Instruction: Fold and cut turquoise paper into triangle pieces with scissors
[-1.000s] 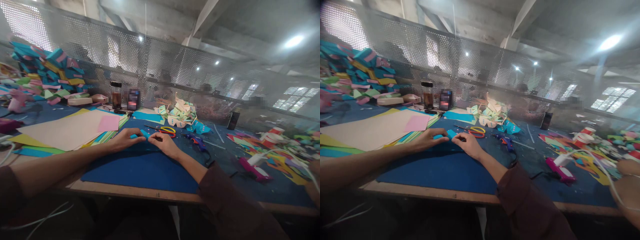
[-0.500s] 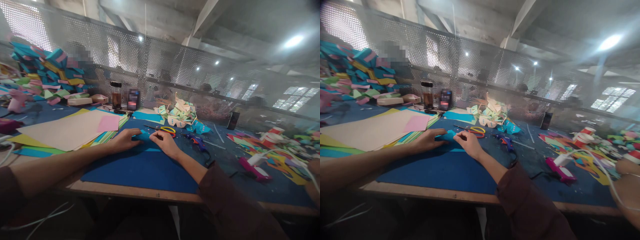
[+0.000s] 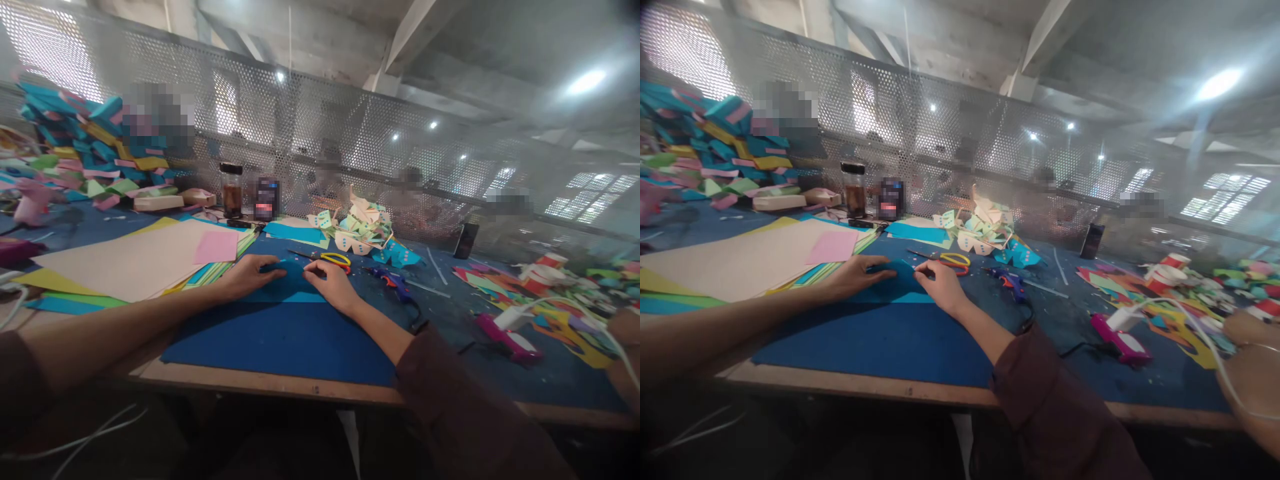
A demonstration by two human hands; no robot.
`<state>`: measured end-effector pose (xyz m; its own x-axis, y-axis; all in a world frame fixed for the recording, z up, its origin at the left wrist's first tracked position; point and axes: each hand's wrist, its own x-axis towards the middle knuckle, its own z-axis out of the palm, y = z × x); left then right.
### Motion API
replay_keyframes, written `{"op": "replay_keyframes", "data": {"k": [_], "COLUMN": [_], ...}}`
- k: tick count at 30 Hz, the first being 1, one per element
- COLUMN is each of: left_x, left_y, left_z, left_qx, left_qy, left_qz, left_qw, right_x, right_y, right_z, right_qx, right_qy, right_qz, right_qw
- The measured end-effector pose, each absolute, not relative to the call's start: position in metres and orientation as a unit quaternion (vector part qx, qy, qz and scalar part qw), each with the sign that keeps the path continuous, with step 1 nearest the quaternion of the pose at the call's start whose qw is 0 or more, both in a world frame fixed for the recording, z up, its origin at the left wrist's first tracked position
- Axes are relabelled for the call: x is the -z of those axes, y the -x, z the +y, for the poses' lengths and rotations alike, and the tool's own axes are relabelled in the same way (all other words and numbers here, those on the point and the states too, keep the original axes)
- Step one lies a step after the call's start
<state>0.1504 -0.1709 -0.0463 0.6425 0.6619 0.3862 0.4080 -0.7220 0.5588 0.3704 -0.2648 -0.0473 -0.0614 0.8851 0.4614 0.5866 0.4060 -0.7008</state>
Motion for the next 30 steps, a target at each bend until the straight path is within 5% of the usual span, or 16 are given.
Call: {"op": "replay_keyframes", "data": {"k": [8, 30], "left_x": [0.044, 0.029], "left_y": [-0.152, -0.150], "left_z": [-0.165, -0.172], "left_qx": [-0.324, -0.321], "left_qy": [-0.863, -0.848], "left_qz": [0.322, 0.319], "left_qw": [0.215, 0.276], "right_x": [0.051, 0.049], "right_y": [-0.377, -0.386], "right_z": [-0.260, -0.261], "right_qx": [-0.160, -0.219], "right_qy": [0.569, 0.543], "right_qz": [-0.708, -0.704], "right_qw": [0.387, 0.401]}}
